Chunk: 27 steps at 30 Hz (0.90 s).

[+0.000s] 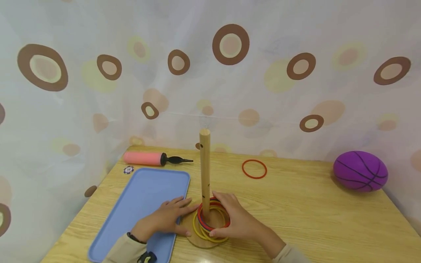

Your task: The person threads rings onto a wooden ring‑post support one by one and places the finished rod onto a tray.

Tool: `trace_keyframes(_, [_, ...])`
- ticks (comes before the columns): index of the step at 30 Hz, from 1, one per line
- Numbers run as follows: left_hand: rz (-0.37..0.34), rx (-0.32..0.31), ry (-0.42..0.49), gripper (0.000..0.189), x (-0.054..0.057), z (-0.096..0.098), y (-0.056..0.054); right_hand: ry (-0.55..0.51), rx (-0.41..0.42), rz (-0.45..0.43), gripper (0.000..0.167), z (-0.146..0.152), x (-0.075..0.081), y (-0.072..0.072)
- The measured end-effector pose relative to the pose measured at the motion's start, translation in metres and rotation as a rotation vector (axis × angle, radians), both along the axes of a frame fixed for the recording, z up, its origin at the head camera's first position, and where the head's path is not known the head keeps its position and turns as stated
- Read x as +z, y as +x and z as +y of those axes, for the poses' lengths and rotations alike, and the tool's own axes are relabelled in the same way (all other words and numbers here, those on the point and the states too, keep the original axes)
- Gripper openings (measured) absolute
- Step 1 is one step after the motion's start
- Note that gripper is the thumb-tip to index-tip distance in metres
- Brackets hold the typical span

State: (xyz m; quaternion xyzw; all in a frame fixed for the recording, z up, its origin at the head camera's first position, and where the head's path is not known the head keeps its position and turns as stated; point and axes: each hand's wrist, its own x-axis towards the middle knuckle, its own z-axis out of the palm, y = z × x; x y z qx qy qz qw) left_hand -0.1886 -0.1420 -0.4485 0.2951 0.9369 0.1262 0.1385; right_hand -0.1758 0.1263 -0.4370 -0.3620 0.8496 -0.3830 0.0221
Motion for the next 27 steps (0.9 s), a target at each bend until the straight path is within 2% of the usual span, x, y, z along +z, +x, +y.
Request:
trace_keyframes(5, [-0.006, 0.004, -0.002, 0.080, 0.003, 0.001, 0.002, 0.020, 0.001, 0.023, 0.098, -0.001, -0.011, -0.001])
trace_keyframes(10, [-0.004, 0.006, -0.001, 0.081, 0.003, 0.001, 0.002, 0.009, 0.004, 0.031, 0.101, -0.002, -0.015, -0.001])
trace_keyframes(20, [-0.011, 0.005, 0.004, 0.081, 0.001, 0.000, 0.001, -0.006, -0.008, -0.060, 0.102, 0.005, -0.009, -0.002])
trace_keyframes(27, [-0.024, -0.005, 0.018, 0.081, 0.002, 0.000, 0.001, -0.033, -0.052, -0.063, 0.088, 0.021, -0.006, -0.012])
